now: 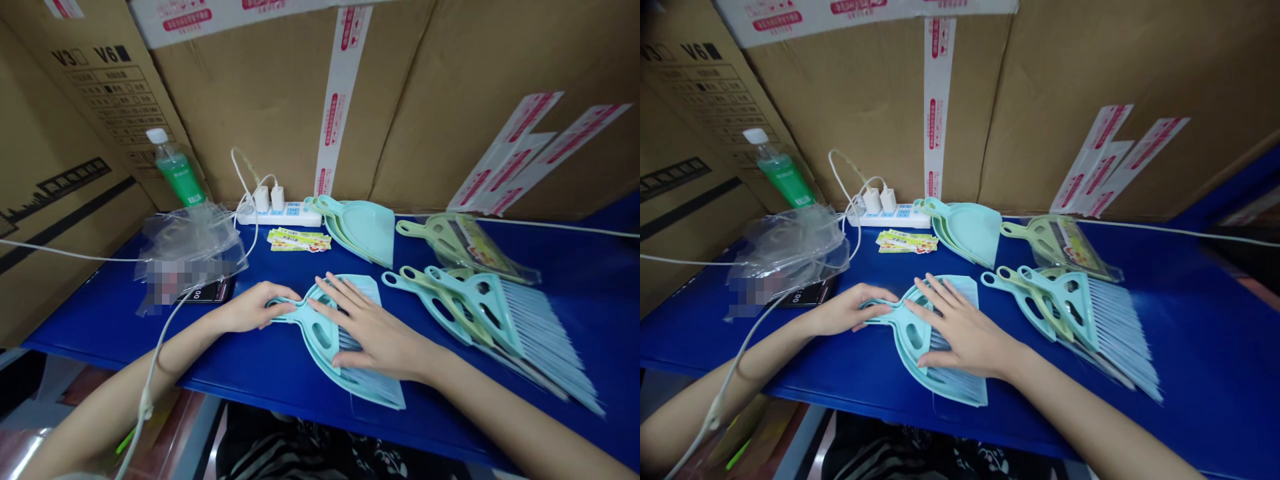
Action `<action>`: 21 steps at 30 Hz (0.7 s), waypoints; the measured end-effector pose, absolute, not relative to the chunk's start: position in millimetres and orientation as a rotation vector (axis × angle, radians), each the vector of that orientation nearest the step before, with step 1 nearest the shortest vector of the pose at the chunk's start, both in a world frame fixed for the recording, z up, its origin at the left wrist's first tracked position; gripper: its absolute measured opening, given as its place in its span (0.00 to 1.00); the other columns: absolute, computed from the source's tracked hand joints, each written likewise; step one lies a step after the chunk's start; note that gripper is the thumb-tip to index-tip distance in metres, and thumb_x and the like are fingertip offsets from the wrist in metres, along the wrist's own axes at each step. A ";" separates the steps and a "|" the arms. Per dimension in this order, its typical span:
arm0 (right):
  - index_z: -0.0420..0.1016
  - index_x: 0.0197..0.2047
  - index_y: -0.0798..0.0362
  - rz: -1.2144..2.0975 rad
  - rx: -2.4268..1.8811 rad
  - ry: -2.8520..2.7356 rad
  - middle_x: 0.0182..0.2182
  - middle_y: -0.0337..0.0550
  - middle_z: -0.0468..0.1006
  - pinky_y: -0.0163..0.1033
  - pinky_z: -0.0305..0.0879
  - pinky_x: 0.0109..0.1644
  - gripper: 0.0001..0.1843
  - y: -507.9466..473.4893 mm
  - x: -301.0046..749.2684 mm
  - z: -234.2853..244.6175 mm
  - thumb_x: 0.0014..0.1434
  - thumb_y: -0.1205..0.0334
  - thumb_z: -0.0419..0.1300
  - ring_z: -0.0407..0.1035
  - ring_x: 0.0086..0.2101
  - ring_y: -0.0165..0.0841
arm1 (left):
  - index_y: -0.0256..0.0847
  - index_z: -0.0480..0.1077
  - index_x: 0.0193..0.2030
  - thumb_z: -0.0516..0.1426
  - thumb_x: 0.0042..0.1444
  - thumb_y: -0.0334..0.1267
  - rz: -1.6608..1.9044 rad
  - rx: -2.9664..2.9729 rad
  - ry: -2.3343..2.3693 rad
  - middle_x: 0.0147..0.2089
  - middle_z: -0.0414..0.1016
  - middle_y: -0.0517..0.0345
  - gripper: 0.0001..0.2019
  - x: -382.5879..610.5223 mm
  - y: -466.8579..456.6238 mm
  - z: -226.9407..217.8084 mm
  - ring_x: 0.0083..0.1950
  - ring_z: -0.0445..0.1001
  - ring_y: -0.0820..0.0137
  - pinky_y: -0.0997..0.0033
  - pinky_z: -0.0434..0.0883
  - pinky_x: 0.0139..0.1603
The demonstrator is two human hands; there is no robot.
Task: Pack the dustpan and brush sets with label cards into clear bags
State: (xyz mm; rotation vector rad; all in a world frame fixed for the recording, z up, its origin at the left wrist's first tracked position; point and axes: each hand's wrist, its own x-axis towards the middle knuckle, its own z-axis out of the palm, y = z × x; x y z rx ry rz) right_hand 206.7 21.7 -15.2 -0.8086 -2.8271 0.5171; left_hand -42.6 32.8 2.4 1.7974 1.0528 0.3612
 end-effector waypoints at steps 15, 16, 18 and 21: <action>0.41 0.70 0.49 0.609 -0.955 -2.850 0.69 0.50 0.38 0.54 0.45 0.66 0.40 16.6 218.8 -4.0 0.62 0.42 0.49 0.30 0.66 0.42 | 0.37 0.71 0.42 0.51 0.62 0.39 0.343 2.075 0.955 0.38 0.76 0.56 0.11 -49.7 36.7 14.7 0.37 0.71 0.72 0.74 0.68 0.40; 0.41 0.70 0.50 0.610 -0.965 -2.852 0.69 0.49 0.39 0.54 0.46 0.67 0.40 16.9 220.9 -3.0 0.62 0.42 0.49 0.32 0.66 0.41 | 0.37 0.71 0.42 0.50 0.62 0.39 0.341 2.085 0.957 0.39 0.76 0.57 0.11 -50.3 36.9 15.5 0.38 0.71 0.72 0.74 0.67 0.41; 0.41 0.70 0.50 0.587 -0.979 -2.851 0.68 0.49 0.42 0.52 0.47 0.67 0.41 18.2 224.8 -1.2 0.62 0.42 0.50 0.36 0.66 0.41 | 0.37 0.71 0.42 0.50 0.62 0.39 0.330 2.084 0.976 0.39 0.77 0.57 0.11 -51.4 37.0 16.8 0.38 0.71 0.72 0.75 0.66 0.41; 0.46 0.70 0.52 0.496 -0.995 -2.845 0.67 0.50 0.49 0.50 0.50 0.66 0.37 19.7 227.2 1.0 0.63 0.46 0.50 0.43 0.65 0.40 | 0.37 0.71 0.42 0.49 0.63 0.40 0.316 2.082 1.011 0.40 0.77 0.56 0.12 -52.5 36.9 17.9 0.39 0.71 0.71 0.74 0.66 0.41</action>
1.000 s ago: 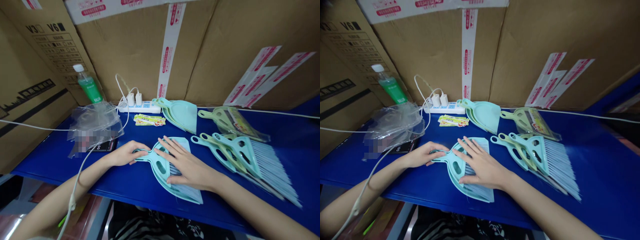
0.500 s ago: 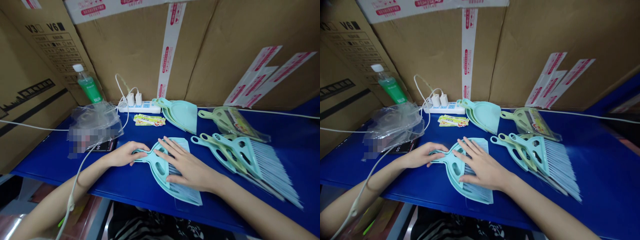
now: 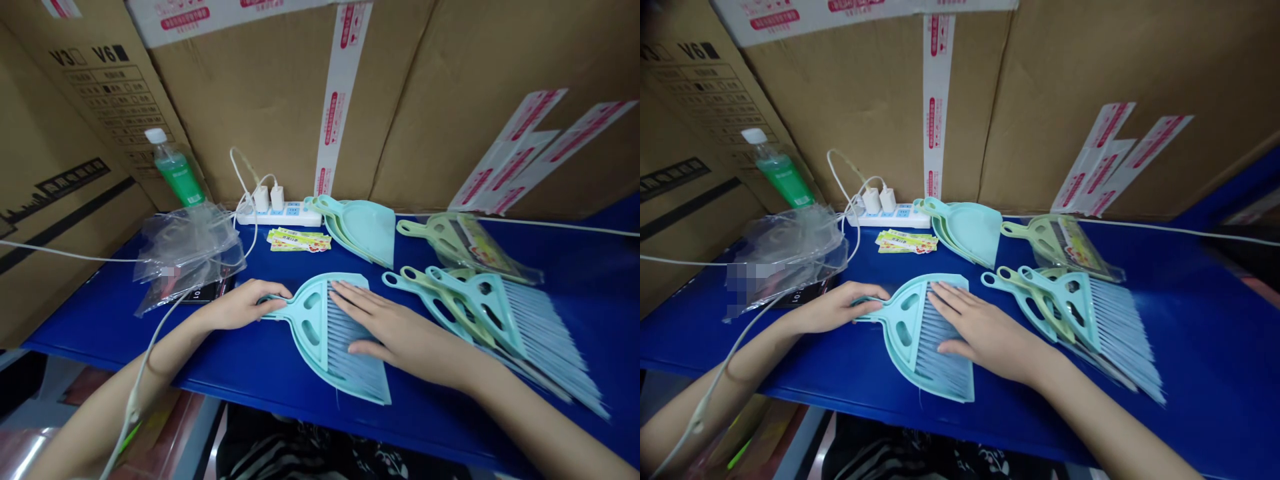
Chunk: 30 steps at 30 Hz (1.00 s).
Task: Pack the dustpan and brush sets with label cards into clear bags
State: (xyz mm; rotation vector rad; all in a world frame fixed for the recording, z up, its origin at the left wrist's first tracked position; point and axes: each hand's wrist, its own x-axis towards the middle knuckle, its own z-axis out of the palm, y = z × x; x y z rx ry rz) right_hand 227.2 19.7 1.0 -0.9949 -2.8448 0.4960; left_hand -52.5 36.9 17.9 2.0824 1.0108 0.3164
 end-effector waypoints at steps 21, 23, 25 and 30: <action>0.77 0.45 0.58 -0.268 -0.914 -2.635 0.45 0.51 0.80 0.44 0.71 0.47 0.14 14.4 212.3 -7.8 0.63 0.64 0.52 0.73 0.45 0.39 | 0.37 0.71 0.43 0.49 0.64 0.42 0.277 2.085 1.013 0.39 0.77 0.56 0.14 -53.4 36.9 17.3 0.37 0.70 0.72 0.74 0.65 0.40; 0.78 0.41 0.57 -0.279 -0.911 -2.581 0.40 0.49 0.81 0.42 0.71 0.43 0.12 15.7 211.1 -7.0 0.62 0.66 0.54 0.74 0.40 0.38 | 0.37 0.71 0.43 0.49 0.64 0.41 0.275 2.092 1.015 0.39 0.76 0.56 0.14 -53.2 36.6 17.6 0.37 0.70 0.72 0.74 0.65 0.40; 0.78 0.39 0.56 -0.274 -0.900 -2.543 0.36 0.47 0.82 0.41 0.70 0.40 0.10 17.0 210.5 -6.1 0.62 0.67 0.55 0.74 0.37 0.37 | 0.36 0.71 0.43 0.48 0.64 0.41 0.266 2.095 1.017 0.39 0.76 0.56 0.14 -52.8 36.3 18.4 0.36 0.70 0.72 0.75 0.65 0.39; 0.77 0.35 0.54 -0.237 -0.839 -2.515 0.30 0.42 0.80 0.39 0.67 0.37 0.11 18.5 209.4 -5.4 0.63 0.67 0.54 0.72 0.33 0.35 | 0.37 0.71 0.42 0.48 0.64 0.40 0.255 2.101 1.012 0.38 0.76 0.57 0.13 -51.8 36.5 20.4 0.37 0.70 0.72 0.75 0.65 0.39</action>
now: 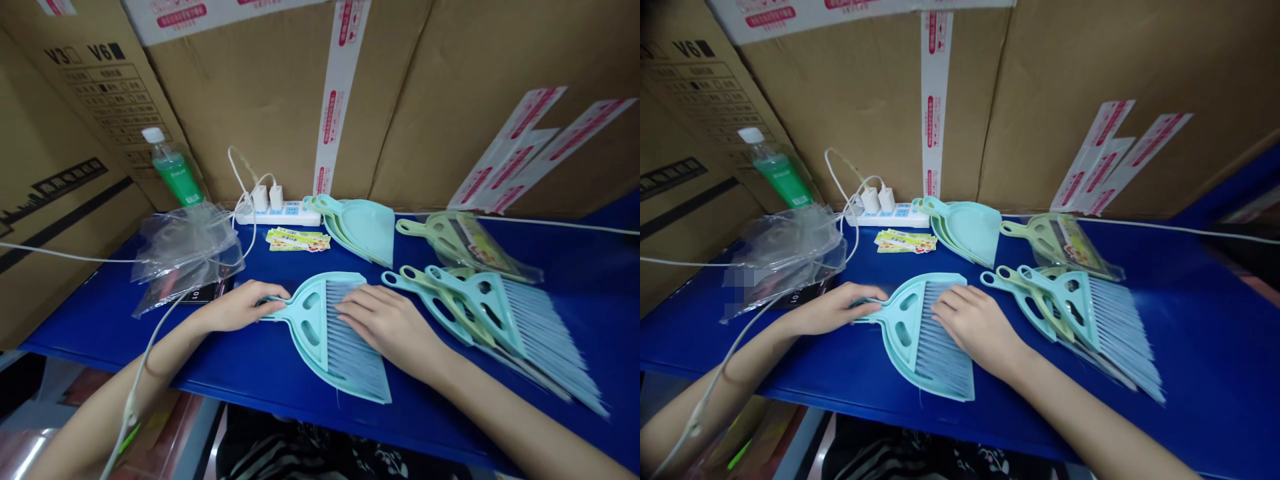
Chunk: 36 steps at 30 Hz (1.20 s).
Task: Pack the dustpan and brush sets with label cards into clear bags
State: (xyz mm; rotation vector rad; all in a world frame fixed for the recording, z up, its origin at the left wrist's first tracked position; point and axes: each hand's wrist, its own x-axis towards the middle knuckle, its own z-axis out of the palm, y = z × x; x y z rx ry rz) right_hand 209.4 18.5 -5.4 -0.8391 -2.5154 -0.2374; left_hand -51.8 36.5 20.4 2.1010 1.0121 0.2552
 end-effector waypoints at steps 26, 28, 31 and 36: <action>0.72 0.28 0.55 -0.571 -0.981 -2.540 0.25 0.43 0.71 0.39 0.59 0.34 0.13 14.4 198.6 -13.0 0.59 0.76 0.50 0.65 0.28 0.35 | 0.37 0.71 0.43 0.48 0.64 0.42 0.244 2.103 1.011 0.39 0.76 0.56 0.14 -52.9 35.7 19.0 0.37 0.70 0.72 0.75 0.64 0.39; 0.72 0.28 0.55 -0.559 -0.992 -2.543 0.26 0.43 0.72 0.39 0.59 0.35 0.12 14.6 200.8 -12.7 0.59 0.75 0.51 0.65 0.29 0.36 | 0.37 0.71 0.43 0.48 0.64 0.42 0.243 2.097 1.015 0.39 0.76 0.57 0.14 -52.8 35.4 19.8 0.37 0.70 0.71 0.75 0.65 0.39; 0.71 0.28 0.54 -0.536 -1.015 -2.572 0.27 0.43 0.73 0.39 0.59 0.36 0.11 16.1 206.2 -11.5 0.58 0.75 0.52 0.66 0.31 0.36 | 0.37 0.71 0.42 0.48 0.64 0.42 0.246 2.104 1.017 0.38 0.76 0.57 0.14 -53.3 35.3 20.1 0.37 0.70 0.71 0.75 0.65 0.39; 0.71 0.28 0.52 -0.420 -1.062 -2.592 0.26 0.42 0.75 0.39 0.59 0.36 0.12 21.3 216.6 -5.9 0.60 0.73 0.51 0.67 0.30 0.35 | 0.37 0.71 0.43 0.48 0.65 0.42 0.255 2.119 1.025 0.39 0.76 0.57 0.14 -54.8 35.0 19.3 0.37 0.71 0.72 0.75 0.65 0.39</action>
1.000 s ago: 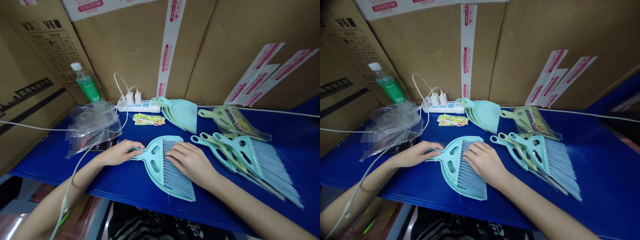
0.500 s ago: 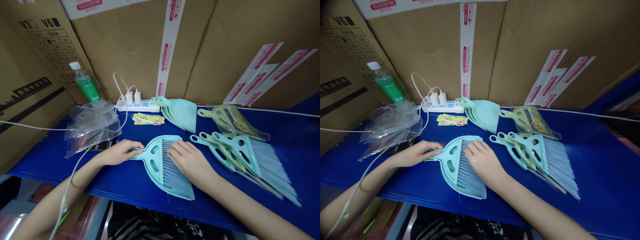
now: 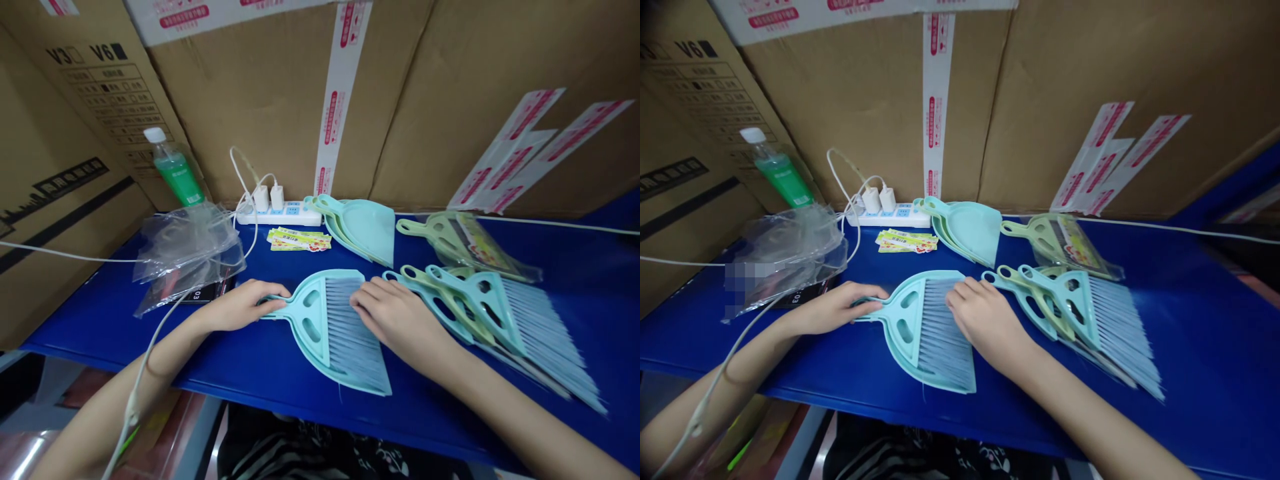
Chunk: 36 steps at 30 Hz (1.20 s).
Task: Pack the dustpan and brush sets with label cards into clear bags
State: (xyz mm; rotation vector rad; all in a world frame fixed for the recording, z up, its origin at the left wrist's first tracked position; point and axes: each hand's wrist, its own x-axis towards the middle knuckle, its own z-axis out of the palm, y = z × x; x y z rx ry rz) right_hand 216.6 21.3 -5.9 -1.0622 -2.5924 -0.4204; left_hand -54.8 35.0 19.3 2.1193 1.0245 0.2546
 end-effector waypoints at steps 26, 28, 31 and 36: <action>0.73 0.37 0.50 0.214 -1.544 -2.940 0.33 0.40 0.80 0.36 0.59 0.33 0.20 37.2 202.5 48.2 0.49 0.80 0.48 0.74 0.35 0.35 | 0.38 0.71 0.42 0.49 0.64 0.38 0.295 2.215 1.046 0.37 0.77 0.60 0.11 -60.2 31.9 16.4 0.34 0.71 0.73 0.76 0.63 0.37; 0.73 0.37 0.50 0.199 -1.567 -2.975 0.32 0.40 0.79 0.35 0.56 0.30 0.20 42.1 199.6 53.2 0.49 0.79 0.48 0.73 0.33 0.34 | 0.38 0.71 0.41 0.49 0.64 0.38 0.295 2.219 1.049 0.36 0.77 0.61 0.11 -60.1 32.0 16.3 0.33 0.71 0.73 0.76 0.63 0.36; 0.74 0.38 0.50 0.168 -1.563 -3.027 0.29 0.40 0.77 0.34 0.54 0.28 0.20 50.5 194.5 59.4 0.49 0.79 0.48 0.72 0.31 0.33 | 0.39 0.71 0.41 0.49 0.64 0.38 0.298 2.225 1.045 0.36 0.77 0.61 0.11 -59.3 31.9 17.2 0.33 0.70 0.73 0.76 0.63 0.36; 0.75 0.38 0.51 0.082 -1.664 -2.999 0.30 0.43 0.78 0.34 0.50 0.26 0.19 68.0 184.0 62.4 0.48 0.79 0.50 0.72 0.33 0.34 | 0.39 0.72 0.41 0.49 0.64 0.38 0.290 2.218 1.045 0.37 0.77 0.61 0.11 -58.9 31.9 19.2 0.34 0.71 0.73 0.76 0.63 0.37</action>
